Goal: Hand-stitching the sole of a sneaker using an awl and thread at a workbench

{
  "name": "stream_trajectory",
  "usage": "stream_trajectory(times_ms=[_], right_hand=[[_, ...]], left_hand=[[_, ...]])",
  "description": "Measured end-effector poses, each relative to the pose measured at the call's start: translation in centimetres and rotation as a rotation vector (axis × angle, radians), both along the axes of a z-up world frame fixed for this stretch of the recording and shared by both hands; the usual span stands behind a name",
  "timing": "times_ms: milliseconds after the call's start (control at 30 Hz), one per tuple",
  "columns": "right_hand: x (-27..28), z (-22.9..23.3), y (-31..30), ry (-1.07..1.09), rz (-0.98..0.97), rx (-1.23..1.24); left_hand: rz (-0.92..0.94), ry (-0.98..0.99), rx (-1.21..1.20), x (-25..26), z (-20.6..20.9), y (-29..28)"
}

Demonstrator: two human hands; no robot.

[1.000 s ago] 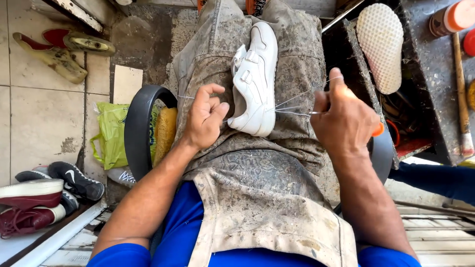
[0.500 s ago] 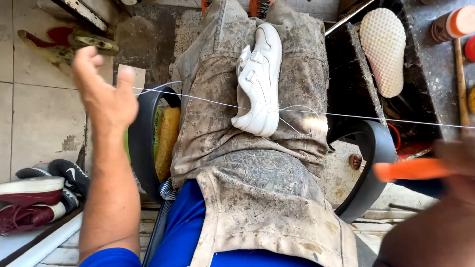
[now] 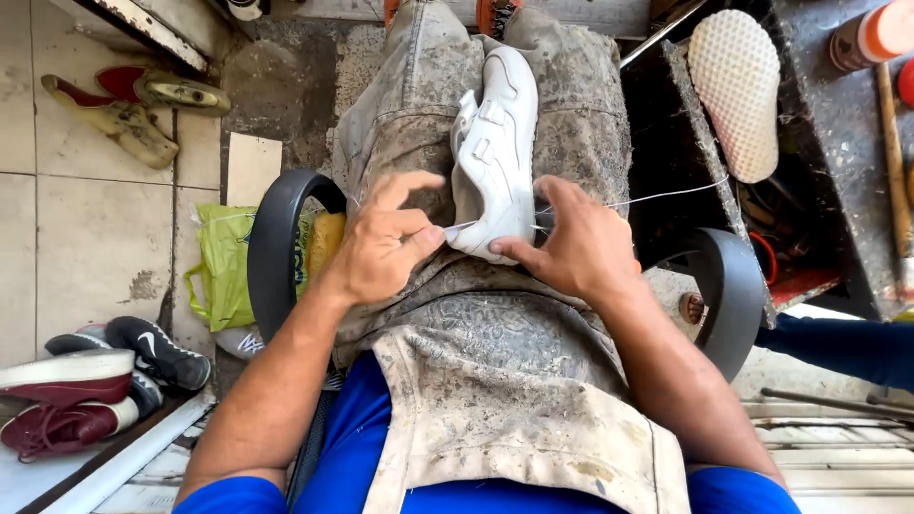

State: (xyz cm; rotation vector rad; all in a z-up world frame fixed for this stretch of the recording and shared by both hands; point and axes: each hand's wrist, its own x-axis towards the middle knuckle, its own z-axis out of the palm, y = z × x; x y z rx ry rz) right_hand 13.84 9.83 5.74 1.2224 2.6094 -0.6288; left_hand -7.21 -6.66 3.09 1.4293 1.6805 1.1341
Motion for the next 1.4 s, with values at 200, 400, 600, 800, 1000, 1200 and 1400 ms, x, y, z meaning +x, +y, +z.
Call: stream_trajectory(times_ms=[200, 400, 600, 800, 1000, 1200, 1400], right_hand=[[0.3, -0.5, -0.1, -0.128, -0.098, 0.006], [0.4, -1.0, -1.0, 0.021, -0.092, 0.022], [0.8, -0.9, -0.2, -0.119, -0.046, 0.007], [3.1, -4.2, -0.4, 0.285, -0.089, 0.099], [-0.9, 0.6, 0.3, -0.025, -0.257, -0.241], [3.6, 3.5, 1.3, 0.254, -0.407, -0.285], [12.2, -2.8, -2.4, 0.764, -0.489, -0.857]], left_hand=[[0.258, -1.421, 0.348, -0.7, -5.6, -1.7], [0.254, -0.707, 0.416, -6.6, 0.9, -6.8], [0.463, -0.583, 0.362, -7.0, 4.3, -10.0], [0.711, -0.579, 0.272, -10.7, 4.3, -13.9], [0.837, -0.504, 0.195, -11.5, 4.6, -15.8], [0.742, 0.702, -0.033, -12.8, 5.2, -16.2], [0.411, -0.721, 0.271, -1.0, 1.0, -3.1]])
